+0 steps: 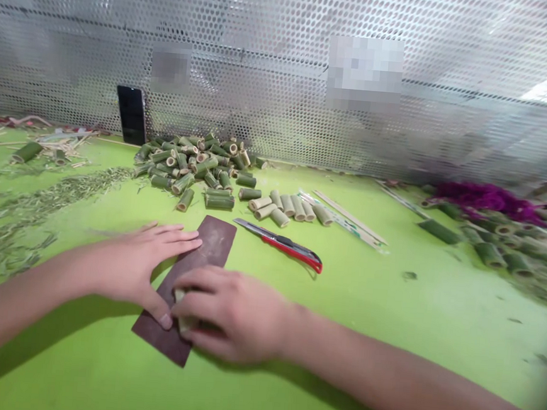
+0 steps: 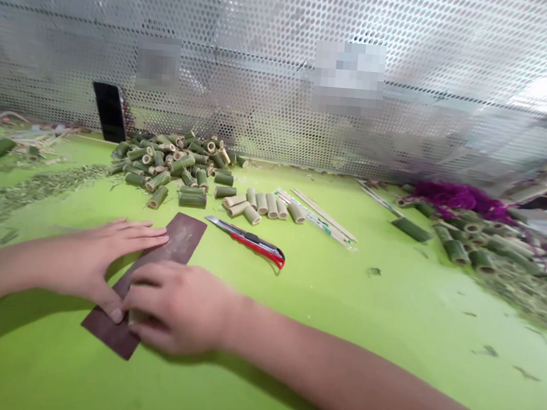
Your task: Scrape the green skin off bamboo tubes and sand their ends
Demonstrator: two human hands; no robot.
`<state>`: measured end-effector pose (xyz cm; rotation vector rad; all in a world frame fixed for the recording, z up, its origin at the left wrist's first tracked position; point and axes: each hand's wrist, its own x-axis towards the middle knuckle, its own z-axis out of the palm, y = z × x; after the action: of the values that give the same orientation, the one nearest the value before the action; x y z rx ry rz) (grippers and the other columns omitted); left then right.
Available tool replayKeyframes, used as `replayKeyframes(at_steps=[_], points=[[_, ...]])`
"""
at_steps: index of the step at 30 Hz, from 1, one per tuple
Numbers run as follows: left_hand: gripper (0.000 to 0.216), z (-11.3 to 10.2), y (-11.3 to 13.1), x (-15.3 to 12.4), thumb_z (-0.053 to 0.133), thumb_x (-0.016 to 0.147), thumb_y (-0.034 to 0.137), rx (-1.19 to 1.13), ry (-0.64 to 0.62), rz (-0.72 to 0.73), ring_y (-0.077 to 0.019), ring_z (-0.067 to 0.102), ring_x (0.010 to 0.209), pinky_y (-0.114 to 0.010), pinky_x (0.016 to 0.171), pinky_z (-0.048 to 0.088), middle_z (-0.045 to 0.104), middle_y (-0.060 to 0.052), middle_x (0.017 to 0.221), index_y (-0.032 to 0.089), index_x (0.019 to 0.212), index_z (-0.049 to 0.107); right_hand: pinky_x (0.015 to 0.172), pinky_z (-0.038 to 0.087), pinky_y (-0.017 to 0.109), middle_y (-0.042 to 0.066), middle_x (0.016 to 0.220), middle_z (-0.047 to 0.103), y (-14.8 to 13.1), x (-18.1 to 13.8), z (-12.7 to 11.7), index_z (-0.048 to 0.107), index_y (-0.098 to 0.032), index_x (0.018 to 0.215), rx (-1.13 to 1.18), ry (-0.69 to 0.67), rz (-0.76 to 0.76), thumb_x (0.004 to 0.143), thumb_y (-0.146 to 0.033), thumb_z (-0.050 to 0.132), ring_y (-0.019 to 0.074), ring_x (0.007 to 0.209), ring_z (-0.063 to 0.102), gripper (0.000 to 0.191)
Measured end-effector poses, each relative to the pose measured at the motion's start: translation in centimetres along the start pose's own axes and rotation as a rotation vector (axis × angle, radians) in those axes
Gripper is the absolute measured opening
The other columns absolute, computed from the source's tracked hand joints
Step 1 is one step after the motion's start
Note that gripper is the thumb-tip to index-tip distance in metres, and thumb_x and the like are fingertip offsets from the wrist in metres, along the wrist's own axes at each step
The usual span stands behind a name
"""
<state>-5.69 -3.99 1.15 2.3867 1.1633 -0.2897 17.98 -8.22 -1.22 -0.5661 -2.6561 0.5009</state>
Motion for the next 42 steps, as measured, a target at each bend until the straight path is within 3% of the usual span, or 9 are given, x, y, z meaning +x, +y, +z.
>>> replayKeyframes(at_steps=[7,12,20,23,28,32,36,39,42], points=[[0.128,0.4,-0.6,0.0,0.079,0.062,0.080,0.003,0.028,0.006,-0.0416,0.013,0.159,-0.061,0.127,0.021,0.013,-0.004,0.174,0.034,0.166,0.020,0.107,0.052,0.039,0.009,0.125,0.073,1.0,0.2,-0.1,0.074,-0.018,0.104,-0.049,0.040,-0.105,0.098,-0.027,0.067,0.0218,0.117,0.066,0.013],[0.131,0.5,-0.4,-0.1,0.081,0.060,0.079,-0.005,0.028,-0.034,-0.0434,0.015,0.158,-0.063,0.125,0.025,0.013,-0.006,0.174,0.035,0.166,0.018,0.106,0.053,0.042,0.011,0.126,0.072,0.4,0.5,-0.1,0.073,-0.015,0.105,-0.030,0.129,0.220,0.096,-0.022,0.068,0.0241,0.116,0.066,0.012],[0.134,0.5,0.0,-0.2,0.084,0.058,0.077,-0.014,0.003,-0.032,-0.0437,0.013,0.158,-0.063,0.126,0.024,0.012,-0.007,0.174,0.035,0.166,0.018,0.097,0.058,0.037,0.012,0.123,0.071,0.3,0.1,-0.1,0.070,-0.016,0.103,-0.039,0.104,0.178,0.098,-0.025,0.066,0.0217,0.109,0.069,0.010],[0.134,0.5,-0.2,-0.2,0.085,0.058,0.074,-0.018,0.004,-0.004,-0.0430,0.013,0.158,-0.061,0.127,0.021,0.013,-0.008,0.173,0.031,0.167,0.020,0.096,0.057,0.034,0.010,0.124,0.071,0.1,0.0,-0.1,0.069,-0.018,0.100,-0.032,0.018,-0.013,0.100,-0.028,0.063,0.0201,0.108,0.069,0.012],[0.135,0.3,0.2,-0.3,0.084,0.056,0.075,-0.023,-0.001,-0.027,-0.0441,0.013,0.158,-0.061,0.127,0.022,0.012,-0.006,0.173,0.031,0.166,0.020,0.075,0.058,0.031,0.008,0.098,0.071,-0.2,0.1,-0.2,0.062,-0.016,0.092,-0.108,0.064,0.238,0.095,-0.024,0.067,0.0178,0.084,0.067,0.010],[0.128,0.2,0.4,-0.4,0.080,0.062,0.075,-0.012,0.018,-0.002,-0.0426,0.013,0.158,-0.056,0.128,0.020,0.015,-0.002,0.174,0.030,0.166,0.022,0.087,0.056,0.035,0.008,0.107,0.071,0.0,0.3,-0.2,0.068,-0.019,0.098,-0.113,0.025,-0.025,0.099,-0.029,0.062,0.0193,0.094,0.066,0.011],[0.134,0.3,0.1,-0.3,0.082,0.058,0.077,-0.011,-0.010,-0.034,-0.0441,0.012,0.158,-0.064,0.126,0.023,0.011,-0.006,0.174,0.032,0.167,0.018,0.092,0.054,0.044,0.010,0.113,0.067,0.3,0.2,-0.3,0.071,-0.021,0.121,-0.184,0.072,0.191,0.097,-0.032,0.069,0.0237,0.103,0.062,0.026],[0.133,0.4,-0.1,-0.2,0.083,0.059,0.075,-0.005,-0.004,0.014,-0.0422,0.012,0.158,-0.060,0.128,0.020,0.013,-0.008,0.173,0.031,0.167,0.019,0.089,0.054,0.042,0.010,0.106,0.065,0.2,0.0,-0.2,0.074,-0.022,0.117,-0.159,0.016,0.051,0.100,-0.041,0.064,0.0215,0.094,0.061,0.028],[0.134,0.4,-0.1,-0.2,0.083,0.058,0.077,0.001,0.005,0.005,-0.0433,0.013,0.158,-0.061,0.126,0.023,0.011,-0.008,0.174,0.032,0.167,0.018,0.092,0.054,0.043,0.010,0.108,0.066,0.2,0.0,-0.3,0.074,-0.019,0.114,-0.200,0.056,0.167,0.100,-0.033,0.064,0.0219,0.096,0.063,0.022]])
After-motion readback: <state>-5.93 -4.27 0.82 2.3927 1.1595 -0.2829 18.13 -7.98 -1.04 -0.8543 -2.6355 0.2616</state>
